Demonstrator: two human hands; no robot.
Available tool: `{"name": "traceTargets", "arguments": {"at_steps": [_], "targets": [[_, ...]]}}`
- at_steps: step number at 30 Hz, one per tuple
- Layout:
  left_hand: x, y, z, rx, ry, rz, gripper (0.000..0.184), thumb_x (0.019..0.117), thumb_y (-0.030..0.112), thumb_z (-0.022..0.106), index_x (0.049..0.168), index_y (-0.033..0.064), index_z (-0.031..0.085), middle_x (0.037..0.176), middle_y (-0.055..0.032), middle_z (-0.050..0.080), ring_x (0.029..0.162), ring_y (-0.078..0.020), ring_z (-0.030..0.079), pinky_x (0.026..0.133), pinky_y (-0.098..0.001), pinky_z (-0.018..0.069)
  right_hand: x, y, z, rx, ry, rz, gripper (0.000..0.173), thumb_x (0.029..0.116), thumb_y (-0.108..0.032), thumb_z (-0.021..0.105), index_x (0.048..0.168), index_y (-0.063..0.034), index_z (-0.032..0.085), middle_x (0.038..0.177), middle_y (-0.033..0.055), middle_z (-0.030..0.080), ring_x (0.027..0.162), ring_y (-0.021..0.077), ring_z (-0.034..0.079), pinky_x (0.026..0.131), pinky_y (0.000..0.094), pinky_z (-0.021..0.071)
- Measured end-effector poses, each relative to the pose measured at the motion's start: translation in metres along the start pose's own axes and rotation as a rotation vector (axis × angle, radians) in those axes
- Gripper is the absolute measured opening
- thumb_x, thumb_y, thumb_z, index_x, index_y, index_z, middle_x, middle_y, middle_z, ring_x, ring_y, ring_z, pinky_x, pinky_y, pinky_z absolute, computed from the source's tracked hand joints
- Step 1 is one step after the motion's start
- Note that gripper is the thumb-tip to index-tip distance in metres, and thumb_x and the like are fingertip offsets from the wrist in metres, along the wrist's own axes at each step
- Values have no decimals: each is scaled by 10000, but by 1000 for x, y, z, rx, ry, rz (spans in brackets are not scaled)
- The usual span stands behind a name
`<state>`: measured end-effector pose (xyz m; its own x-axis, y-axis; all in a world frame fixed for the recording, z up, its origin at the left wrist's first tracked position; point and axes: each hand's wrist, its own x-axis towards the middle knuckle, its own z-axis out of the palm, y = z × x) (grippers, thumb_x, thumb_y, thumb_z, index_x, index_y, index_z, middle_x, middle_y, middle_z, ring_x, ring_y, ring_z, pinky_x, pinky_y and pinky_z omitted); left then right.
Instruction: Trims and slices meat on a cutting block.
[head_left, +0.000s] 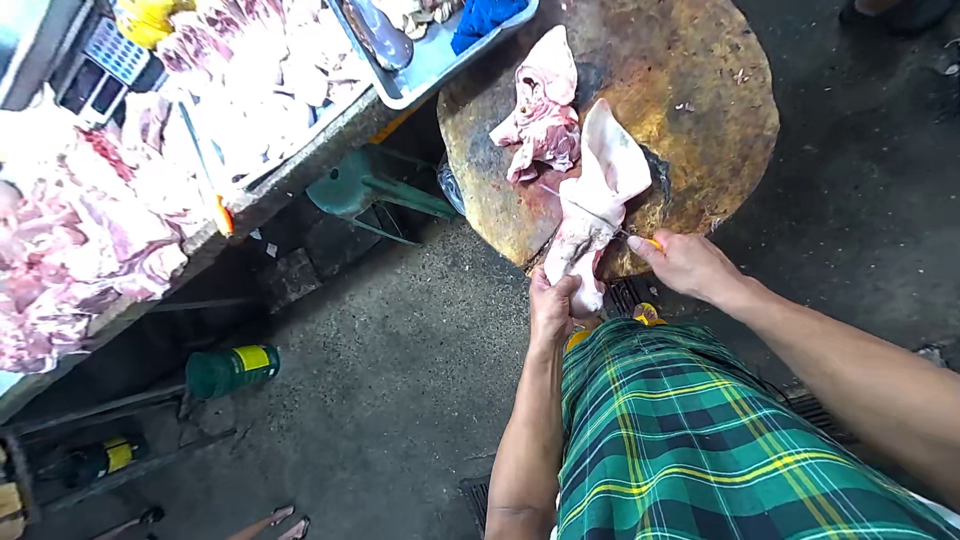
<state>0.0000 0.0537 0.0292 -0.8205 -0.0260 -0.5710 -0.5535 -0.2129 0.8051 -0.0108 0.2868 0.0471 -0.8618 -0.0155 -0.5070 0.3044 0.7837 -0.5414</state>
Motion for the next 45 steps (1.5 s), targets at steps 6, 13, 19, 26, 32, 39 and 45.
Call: {"name": "traceTargets", "arguments": {"at_steps": [6, 13, 19, 26, 32, 39, 45], "targets": [[4, -8, -8, -234, -49, -29, 423, 954, 169, 618, 1360, 128, 506, 947, -134, 694, 706, -216, 688, 615, -402, 606, -4, -16, 3, -27, -71, -73, 680, 1022, -705, 342, 949, -92, 627, 727, 133, 621, 698, 341, 668, 619, 588, 541], [6, -7, -10, -362, -245, -31, 310, 944, 166, 620, 1246, 131, 558, 793, -85, 670, 591, -161, 651, 557, -346, 587, 9, -29, -1, -231, -100, -124, 750, 1003, -750, 304, 987, -82, 645, 816, 164, 671, 846, 395, 701, 712, 620, 547], [5, -4, -12, -305, -292, -20, 308, 933, 192, 633, 1230, 156, 559, 798, -77, 679, 611, -161, 658, 571, -353, 587, 4, -35, 1, -289, -114, -259, 708, 996, -758, 304, 933, -129, 624, 757, 92, 640, 772, 320, 689, 668, 553, 553], [6, -7, -14, -262, -285, 9, 292, 923, 163, 630, 1207, 124, 572, 792, -87, 682, 598, -165, 660, 557, -350, 585, 4, -42, 5, -286, -91, -195, 754, 990, -770, 283, 954, -106, 638, 780, 125, 658, 799, 357, 699, 672, 592, 554], [5, -8, -20, -231, -278, -13, 334, 923, 152, 619, 1247, 114, 550, 804, -101, 684, 595, -174, 664, 549, -356, 590, 11, -43, 7, -290, -111, -113, 752, 1002, -754, 281, 987, -88, 630, 799, 156, 663, 825, 388, 703, 692, 617, 550], [6, -9, -21, -334, -270, -57, 292, 904, 107, 555, 1195, 127, 578, 861, -63, 696, 660, -147, 680, 587, -341, 594, 16, -41, 5, -283, -100, -71, 754, 1009, -740, 304, 1020, -65, 641, 854, 192, 677, 875, 423, 702, 724, 646, 544], [7, -8, -18, -319, -284, -60, 302, 893, 80, 562, 1193, 116, 573, 859, -75, 692, 651, -155, 675, 584, -339, 593, 15, -40, 11, -232, -96, -78, 718, 1026, -706, 330, 981, -64, 650, 831, 184, 674, 853, 409, 700, 721, 639, 548]]}}
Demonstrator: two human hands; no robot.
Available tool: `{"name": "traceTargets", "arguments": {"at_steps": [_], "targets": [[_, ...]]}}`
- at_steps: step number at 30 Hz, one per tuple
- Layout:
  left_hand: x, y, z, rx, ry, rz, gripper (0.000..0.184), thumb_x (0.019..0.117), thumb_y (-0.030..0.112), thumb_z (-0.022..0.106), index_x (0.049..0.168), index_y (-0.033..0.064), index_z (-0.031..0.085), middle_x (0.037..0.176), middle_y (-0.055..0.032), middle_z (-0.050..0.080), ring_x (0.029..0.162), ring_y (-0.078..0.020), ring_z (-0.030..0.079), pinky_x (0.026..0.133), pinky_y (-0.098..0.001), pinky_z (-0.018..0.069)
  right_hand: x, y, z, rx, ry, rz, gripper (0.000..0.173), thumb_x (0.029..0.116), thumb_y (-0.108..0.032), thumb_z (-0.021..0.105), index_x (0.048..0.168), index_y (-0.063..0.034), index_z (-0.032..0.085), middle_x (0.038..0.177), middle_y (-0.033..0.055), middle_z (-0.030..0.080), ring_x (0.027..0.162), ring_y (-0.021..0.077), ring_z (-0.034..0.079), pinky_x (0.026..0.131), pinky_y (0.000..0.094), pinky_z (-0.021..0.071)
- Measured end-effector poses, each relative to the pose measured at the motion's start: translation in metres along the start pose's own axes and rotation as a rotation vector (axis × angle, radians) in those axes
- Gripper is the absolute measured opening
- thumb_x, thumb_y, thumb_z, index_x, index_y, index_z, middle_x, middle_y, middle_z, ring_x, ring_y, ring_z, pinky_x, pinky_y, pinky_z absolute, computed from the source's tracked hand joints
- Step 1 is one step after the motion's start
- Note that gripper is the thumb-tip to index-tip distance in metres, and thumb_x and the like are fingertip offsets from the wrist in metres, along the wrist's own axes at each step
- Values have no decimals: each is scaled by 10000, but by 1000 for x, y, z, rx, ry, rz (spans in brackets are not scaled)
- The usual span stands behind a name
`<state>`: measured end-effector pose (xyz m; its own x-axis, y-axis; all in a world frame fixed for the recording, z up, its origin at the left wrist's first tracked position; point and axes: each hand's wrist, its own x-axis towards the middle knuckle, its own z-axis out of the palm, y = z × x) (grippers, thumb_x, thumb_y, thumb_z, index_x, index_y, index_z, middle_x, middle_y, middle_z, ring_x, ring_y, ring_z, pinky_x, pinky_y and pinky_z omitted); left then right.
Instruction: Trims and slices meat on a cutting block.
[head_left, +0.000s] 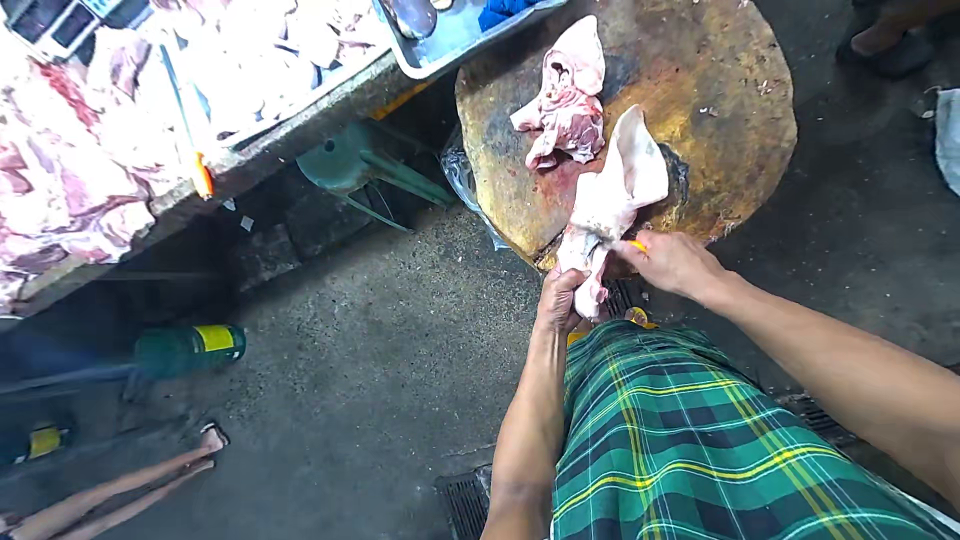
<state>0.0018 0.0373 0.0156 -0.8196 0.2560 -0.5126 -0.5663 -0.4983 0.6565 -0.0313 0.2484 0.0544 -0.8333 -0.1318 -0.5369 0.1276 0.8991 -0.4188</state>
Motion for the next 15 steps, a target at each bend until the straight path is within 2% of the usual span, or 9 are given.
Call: {"name": "traceTargets", "arguments": {"at_steps": [2, 5, 9, 11, 13, 14, 15], "targets": [[2, 3, 2, 3, 3, 7, 312, 893, 79, 557, 1204, 111, 568, 860, -83, 697, 661, -164, 686, 591, -350, 598, 2, -1, -4, 33, 6, 36, 724, 1028, -703, 325, 983, -56, 647, 841, 192, 669, 858, 411, 695, 732, 639, 544], [1, 1, 2, 20, 1, 2, 315, 889, 88, 562, 1203, 117, 560, 835, -79, 683, 630, -160, 668, 564, -343, 585, -12, -8, 3, 31, 20, -42, 698, 1016, -722, 321, 947, -104, 639, 749, 127, 643, 752, 357, 687, 650, 594, 548], [5, -3, -1, 23, 6, -2, 340, 892, 92, 564, 1232, 113, 553, 858, -88, 688, 650, -170, 675, 585, -357, 595, 1, 4, 3, 60, -25, 57, 736, 1023, -711, 326, 1020, -52, 653, 879, 206, 683, 894, 429, 699, 749, 656, 543], [6, -3, -4, 14, 9, 1, 338, 875, 92, 579, 1212, 115, 563, 860, -87, 691, 652, -172, 677, 588, -361, 595, -1, 5, 3, 58, 0, 6, 719, 1011, -725, 335, 982, -78, 651, 815, 175, 667, 828, 398, 698, 701, 634, 549], [5, -4, -7, 2, -7, -1, 290, 875, 110, 598, 1165, 124, 583, 838, -76, 689, 650, -163, 675, 587, -351, 590, -9, 3, 5, 8, -19, -109, 715, 991, -760, 321, 924, -128, 649, 741, 101, 648, 750, 325, 693, 653, 577, 560], [7, -4, -8, -9, -22, 4, 248, 873, 116, 605, 1121, 120, 605, 827, -74, 694, 656, -164, 680, 595, -353, 591, -9, 2, 4, -41, -38, -145, 710, 987, -770, 305, 910, -147, 636, 730, 80, 641, 744, 304, 690, 650, 556, 558], [7, -3, -8, -4, -24, 5, 227, 875, 116, 599, 1101, 114, 607, 810, -75, 693, 643, -165, 679, 585, -350, 589, -6, 3, 2, -69, -60, -135, 715, 993, -765, 297, 937, -138, 636, 763, 97, 655, 785, 324, 698, 678, 569, 558]]}}
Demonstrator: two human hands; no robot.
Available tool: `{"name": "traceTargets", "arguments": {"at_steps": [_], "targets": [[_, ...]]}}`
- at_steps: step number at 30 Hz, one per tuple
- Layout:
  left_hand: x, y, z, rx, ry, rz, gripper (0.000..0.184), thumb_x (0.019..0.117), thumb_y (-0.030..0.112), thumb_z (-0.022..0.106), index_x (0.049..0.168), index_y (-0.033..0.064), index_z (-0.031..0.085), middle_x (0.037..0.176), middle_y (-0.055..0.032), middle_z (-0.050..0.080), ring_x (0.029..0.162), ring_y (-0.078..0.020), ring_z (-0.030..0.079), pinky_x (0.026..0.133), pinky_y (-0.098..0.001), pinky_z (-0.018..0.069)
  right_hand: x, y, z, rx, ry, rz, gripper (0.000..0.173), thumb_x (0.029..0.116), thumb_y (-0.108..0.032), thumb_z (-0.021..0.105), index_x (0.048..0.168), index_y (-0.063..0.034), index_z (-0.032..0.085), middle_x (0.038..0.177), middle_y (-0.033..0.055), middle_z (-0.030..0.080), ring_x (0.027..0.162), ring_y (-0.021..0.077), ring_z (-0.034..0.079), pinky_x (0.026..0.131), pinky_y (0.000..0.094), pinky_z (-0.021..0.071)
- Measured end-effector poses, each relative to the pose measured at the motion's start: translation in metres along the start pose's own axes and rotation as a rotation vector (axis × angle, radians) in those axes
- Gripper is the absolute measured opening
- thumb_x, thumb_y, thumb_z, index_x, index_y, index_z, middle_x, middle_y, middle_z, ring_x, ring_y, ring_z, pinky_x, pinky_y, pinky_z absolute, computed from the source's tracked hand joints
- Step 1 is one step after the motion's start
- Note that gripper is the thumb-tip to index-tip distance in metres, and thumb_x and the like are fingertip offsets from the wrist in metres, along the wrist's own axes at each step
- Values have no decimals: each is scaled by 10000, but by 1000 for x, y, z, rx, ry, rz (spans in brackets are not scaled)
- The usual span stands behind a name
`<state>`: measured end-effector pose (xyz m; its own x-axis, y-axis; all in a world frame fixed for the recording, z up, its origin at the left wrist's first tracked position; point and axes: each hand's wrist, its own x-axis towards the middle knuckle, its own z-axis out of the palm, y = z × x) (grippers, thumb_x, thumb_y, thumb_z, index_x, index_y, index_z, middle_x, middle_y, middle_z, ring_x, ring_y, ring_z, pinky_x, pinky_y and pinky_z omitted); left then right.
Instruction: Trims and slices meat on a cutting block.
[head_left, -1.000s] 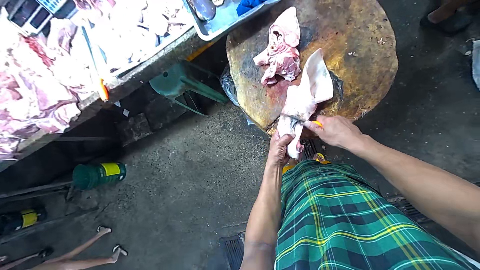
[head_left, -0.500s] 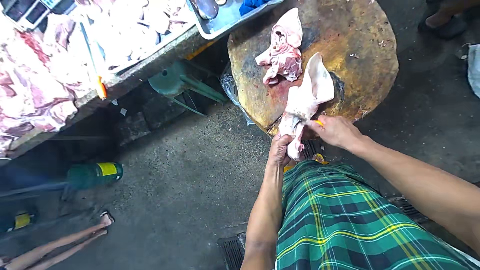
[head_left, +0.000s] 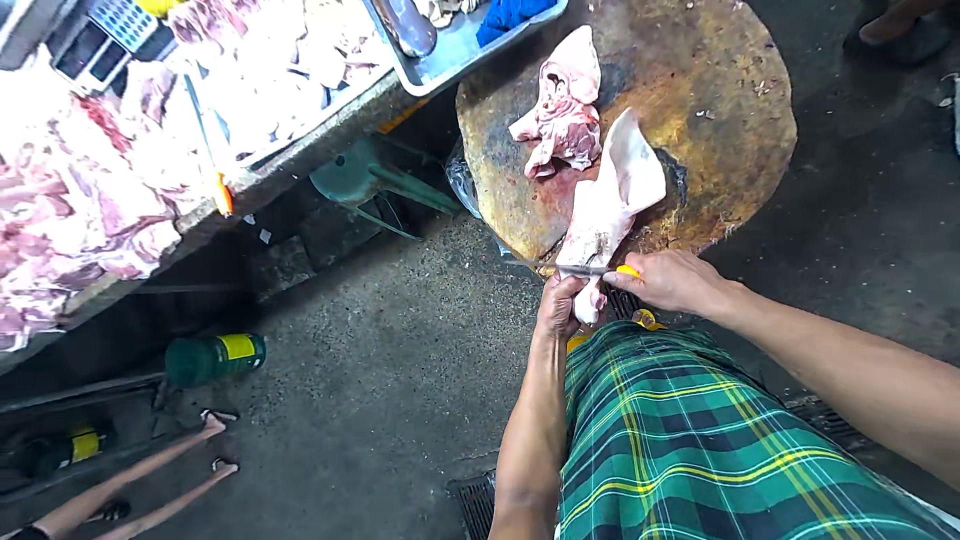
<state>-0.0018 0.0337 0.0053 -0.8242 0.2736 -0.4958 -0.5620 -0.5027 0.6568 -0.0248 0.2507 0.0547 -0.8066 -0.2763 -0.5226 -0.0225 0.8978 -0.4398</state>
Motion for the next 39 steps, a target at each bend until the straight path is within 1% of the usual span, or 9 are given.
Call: {"name": "traceTargets", "arguments": {"at_steps": [3, 7, 11, 15, 20, 23, 27, 30, 39], "targets": [[-3, 3, 3, 52, 25, -22, 321, 894, 112, 575, 1215, 114, 565, 834, -95, 688, 634, -178, 673, 579, -362, 592, 10, 9, -9, 73, 1, 145, 742, 1013, -729, 320, 1029, -72, 665, 886, 196, 689, 919, 420, 699, 764, 651, 541], [-3, 2, 3, 104, 14, -20, 359, 876, 105, 599, 1231, 113, 550, 834, -95, 696, 633, -180, 684, 585, -369, 603, 1, 0, -7, 42, -4, 29, 734, 994, -763, 298, 940, -117, 644, 762, 120, 652, 795, 349, 694, 687, 587, 551], [-4, 2, 7, 172, 37, -18, 414, 875, 58, 585, 1283, 110, 533, 900, -101, 706, 694, -181, 699, 619, -370, 610, 11, 7, -14, 65, -13, 150, 740, 1018, -717, 330, 1030, -61, 672, 912, 206, 696, 939, 426, 699, 782, 653, 542], [-6, -1, 7, 184, 63, -22, 335, 876, 74, 598, 1209, 103, 575, 852, -89, 702, 661, -168, 687, 595, -351, 597, 0, -1, -9, 15, -24, 23, 727, 988, -768, 304, 939, -129, 648, 771, 112, 662, 797, 339, 700, 685, 581, 557], [-2, 1, 10, 218, 69, -39, 384, 891, 69, 575, 1273, 98, 551, 898, -105, 705, 694, -185, 696, 620, -374, 605, 12, 3, -13, 46, -6, 128, 722, 1009, -728, 337, 1034, -87, 667, 889, 178, 695, 921, 405, 705, 763, 637, 551], [-5, 1, 11, 219, 56, -24, 312, 897, 80, 578, 1208, 104, 578, 826, -93, 698, 639, -167, 680, 576, -346, 587, 1, -5, -6, 16, 11, 22, 679, 1001, -742, 332, 944, -138, 637, 744, 96, 652, 761, 329, 699, 649, 566, 556], [-2, 0, 10, 227, 59, -35, 380, 900, 67, 564, 1278, 104, 551, 884, -98, 703, 689, -177, 690, 614, -368, 600, 17, 5, -13, 55, -30, 105, 724, 1012, -728, 324, 1016, -86, 657, 858, 176, 687, 893, 404, 703, 753, 632, 548], [-1, 1, 9, 245, 62, -59, 365, 898, 74, 574, 1261, 99, 557, 879, -96, 705, 685, -180, 689, 606, -365, 596, 11, -2, -11, 26, -12, 31, 674, 1009, -730, 324, 970, -143, 653, 775, 113, 670, 795, 344, 704, 682, 593, 556], [0, 9, 5, 228, -4, -68, 345, 895, 76, 530, 1238, 97, 560, 846, -80, 699, 663, -161, 683, 597, -342, 592, 19, -1, -11, 34, -21, 42, 710, 1007, -742, 296, 1034, -142, 674, 846, 133, 701, 872, 363, 714, 751, 618, 555]]}}
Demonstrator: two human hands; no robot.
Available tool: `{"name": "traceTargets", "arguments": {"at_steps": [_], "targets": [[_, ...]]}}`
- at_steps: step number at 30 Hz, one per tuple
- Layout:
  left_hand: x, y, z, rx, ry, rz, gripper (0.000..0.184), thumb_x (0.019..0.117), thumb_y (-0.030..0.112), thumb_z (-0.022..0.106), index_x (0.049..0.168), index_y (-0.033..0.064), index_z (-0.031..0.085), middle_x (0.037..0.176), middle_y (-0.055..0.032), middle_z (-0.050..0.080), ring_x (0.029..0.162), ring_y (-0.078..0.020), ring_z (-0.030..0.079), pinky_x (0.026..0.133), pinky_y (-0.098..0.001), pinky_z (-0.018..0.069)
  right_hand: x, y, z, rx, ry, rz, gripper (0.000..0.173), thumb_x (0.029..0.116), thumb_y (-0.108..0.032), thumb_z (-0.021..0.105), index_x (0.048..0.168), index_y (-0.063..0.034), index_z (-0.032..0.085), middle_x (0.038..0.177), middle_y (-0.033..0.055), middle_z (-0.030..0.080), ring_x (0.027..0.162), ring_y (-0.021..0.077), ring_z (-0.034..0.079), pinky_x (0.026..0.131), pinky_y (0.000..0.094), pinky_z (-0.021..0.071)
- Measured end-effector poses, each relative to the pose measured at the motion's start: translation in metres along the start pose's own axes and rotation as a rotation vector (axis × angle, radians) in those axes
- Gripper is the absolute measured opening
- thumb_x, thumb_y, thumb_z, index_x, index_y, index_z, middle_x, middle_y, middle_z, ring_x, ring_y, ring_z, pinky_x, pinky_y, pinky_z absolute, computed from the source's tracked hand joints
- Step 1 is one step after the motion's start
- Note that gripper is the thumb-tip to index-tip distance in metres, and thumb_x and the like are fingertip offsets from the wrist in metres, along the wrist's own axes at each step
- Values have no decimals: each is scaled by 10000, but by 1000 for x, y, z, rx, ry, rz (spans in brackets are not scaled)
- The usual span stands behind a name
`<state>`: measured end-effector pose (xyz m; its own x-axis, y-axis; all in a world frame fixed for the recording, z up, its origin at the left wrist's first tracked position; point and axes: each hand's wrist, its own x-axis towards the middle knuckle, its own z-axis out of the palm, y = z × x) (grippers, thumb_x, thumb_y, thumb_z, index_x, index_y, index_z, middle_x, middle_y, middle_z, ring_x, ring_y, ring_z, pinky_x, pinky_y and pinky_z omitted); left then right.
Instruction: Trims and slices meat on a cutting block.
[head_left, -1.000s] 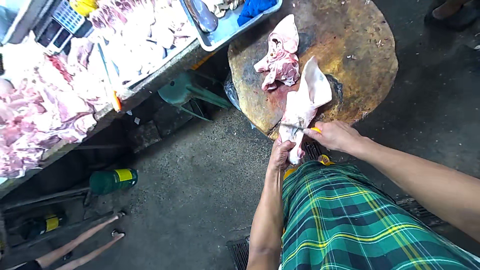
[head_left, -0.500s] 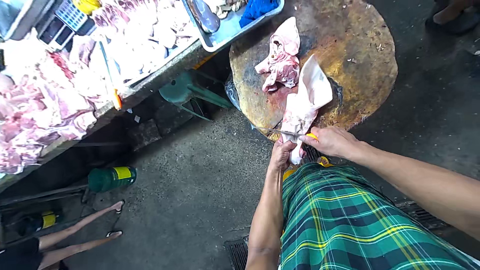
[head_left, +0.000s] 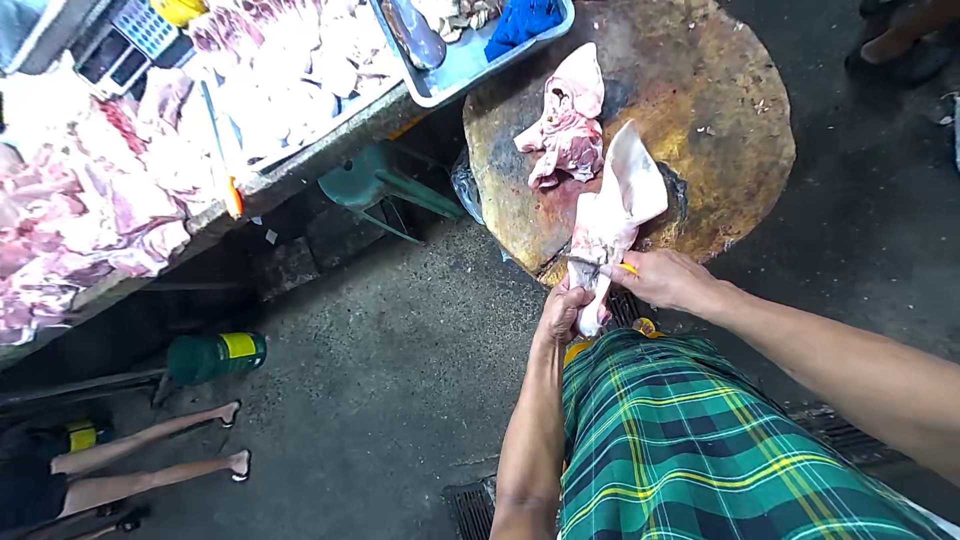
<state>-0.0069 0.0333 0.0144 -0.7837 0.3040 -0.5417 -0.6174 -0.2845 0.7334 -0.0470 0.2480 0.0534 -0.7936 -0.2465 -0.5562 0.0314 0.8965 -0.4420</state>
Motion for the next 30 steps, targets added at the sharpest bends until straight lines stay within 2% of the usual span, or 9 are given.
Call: {"name": "traceTargets", "arguments": {"at_steps": [3, 5, 7, 10, 13, 18, 22, 27, 30], "targets": [[2, 1, 1, 79, 77, -5, 315, 954, 141, 561, 1262, 84, 588, 903, -94, 713, 724, -176, 696, 650, -367, 602, 12, 10, -3, 3, 10, 93, 742, 1020, -722, 294, 1039, -96, 693, 945, 185, 719, 971, 408, 707, 813, 652, 543], [-4, 6, 7, 325, 193, -8, 377, 1036, 401, 591, 1252, 97, 640, 948, -95, 713, 772, -181, 681, 705, -389, 595, 12, 13, -5, 43, 5, 121, 767, 1022, -723, 277, 1014, -66, 674, 949, 203, 704, 979, 421, 698, 814, 658, 539], [-5, 8, 18, 604, 327, 26, 450, 1047, 513, 532, 1111, 96, 689, 859, -99, 671, 696, -198, 626, 641, -416, 553, 8, 12, -7, 103, 13, 131, 778, 1031, -710, 261, 1006, -44, 662, 943, 215, 690, 967, 423, 692, 809, 662, 532], [5, -2, 17, 765, 431, 114, 414, 1058, 461, 533, 1076, 83, 702, 895, -121, 695, 764, -246, 674, 716, -498, 582, 4, 14, -4, 154, 38, 139, 771, 1034, -704, 277, 992, -38, 663, 920, 216, 683, 939, 420, 690, 799, 661, 528], [2, -3, 9, 462, 316, 134, 400, 1046, 464, 562, 1200, 109, 661, 902, -108, 704, 721, -200, 674, 657, -412, 590, -7, 9, 1, 159, 99, 93, 703, 1027, -698, 329, 967, -79, 658, 825, 170, 667, 819, 382, 695, 706, 635, 547], [9, 2, 4, -57, 46, 111, 371, 855, 106, 719, 1213, 72, 629, 986, -104, 728, 826, -189, 717, 746, -406, 618, -17, -3, 8, 98, 47, -22, 700, 996, -745, 338, 929, -122, 650, 732, 101, 642, 739, 313, 686, 660, 567, 557], [6, 2, 5, -61, 32, 123, 376, 846, 131, 711, 1211, 94, 628, 973, -84, 728, 817, -176, 717, 733, -393, 619, -6, 7, -2, 47, 53, 100, 737, 1018, -721, 318, 992, -69, 661, 863, 191, 685, 890, 414, 700, 746, 648, 541], [8, -1, 2, -41, 35, 138, 340, 834, 112, 716, 1164, 97, 637, 948, -68, 724, 809, -163, 708, 730, -379, 610, -12, 2, -3, -35, 33, -10, 718, 998, -759, 294, 982, -131, 642, 788, 123, 670, 819, 356, 702, 698, 594, 550], [6, -2, 1, 11, 56, 124, 333, 867, 134, 692, 1193, 99, 633, 947, -63, 720, 798, -153, 702, 720, -367, 608, 0, 12, -5, -11, 43, 80, 748, 1015, -731, 300, 1028, -79, 667, 884, 200, 697, 911, 430, 703, 761, 660, 542]]}}
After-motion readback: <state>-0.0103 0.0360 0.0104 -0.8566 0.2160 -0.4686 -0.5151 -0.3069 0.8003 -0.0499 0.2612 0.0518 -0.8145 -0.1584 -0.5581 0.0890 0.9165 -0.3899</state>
